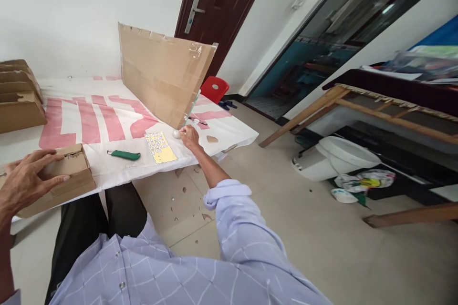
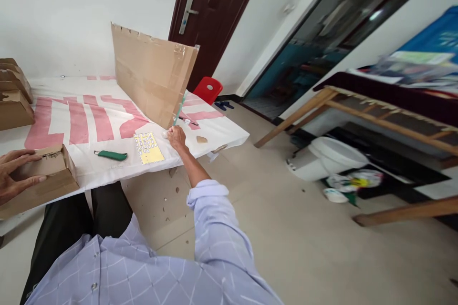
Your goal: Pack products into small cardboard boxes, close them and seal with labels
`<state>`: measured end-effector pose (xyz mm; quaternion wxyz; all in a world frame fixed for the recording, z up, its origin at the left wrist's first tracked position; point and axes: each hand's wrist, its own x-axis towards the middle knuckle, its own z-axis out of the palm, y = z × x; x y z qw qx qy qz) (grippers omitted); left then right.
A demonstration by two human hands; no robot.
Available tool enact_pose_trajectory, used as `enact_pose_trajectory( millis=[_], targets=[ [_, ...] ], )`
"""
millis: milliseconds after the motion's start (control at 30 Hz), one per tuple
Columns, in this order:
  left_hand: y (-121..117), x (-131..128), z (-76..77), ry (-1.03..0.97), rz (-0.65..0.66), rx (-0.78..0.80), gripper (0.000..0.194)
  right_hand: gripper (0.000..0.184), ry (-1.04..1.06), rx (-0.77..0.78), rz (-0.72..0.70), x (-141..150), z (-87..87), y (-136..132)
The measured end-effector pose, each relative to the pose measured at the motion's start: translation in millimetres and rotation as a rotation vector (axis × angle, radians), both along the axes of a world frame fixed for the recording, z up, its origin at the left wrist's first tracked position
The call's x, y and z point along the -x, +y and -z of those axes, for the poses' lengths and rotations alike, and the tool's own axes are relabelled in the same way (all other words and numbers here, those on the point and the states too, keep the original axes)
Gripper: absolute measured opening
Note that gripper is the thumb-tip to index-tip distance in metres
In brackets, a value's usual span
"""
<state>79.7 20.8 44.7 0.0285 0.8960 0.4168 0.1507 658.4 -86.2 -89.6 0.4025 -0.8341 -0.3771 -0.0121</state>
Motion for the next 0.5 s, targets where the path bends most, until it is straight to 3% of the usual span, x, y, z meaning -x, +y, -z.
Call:
enact_pose_trajectory(
  millis=[333,500],
  targets=[
    [5,4,4.4,-0.014,0.009,-0.038,0.053,0.003,-0.025,0.161,0.004,-34,31.9,32],
    [3,3,4.4,-0.018,0.012,-0.036,0.050,0.015,-0.027,0.169,0.011,-41,37.7,36]
  ],
)
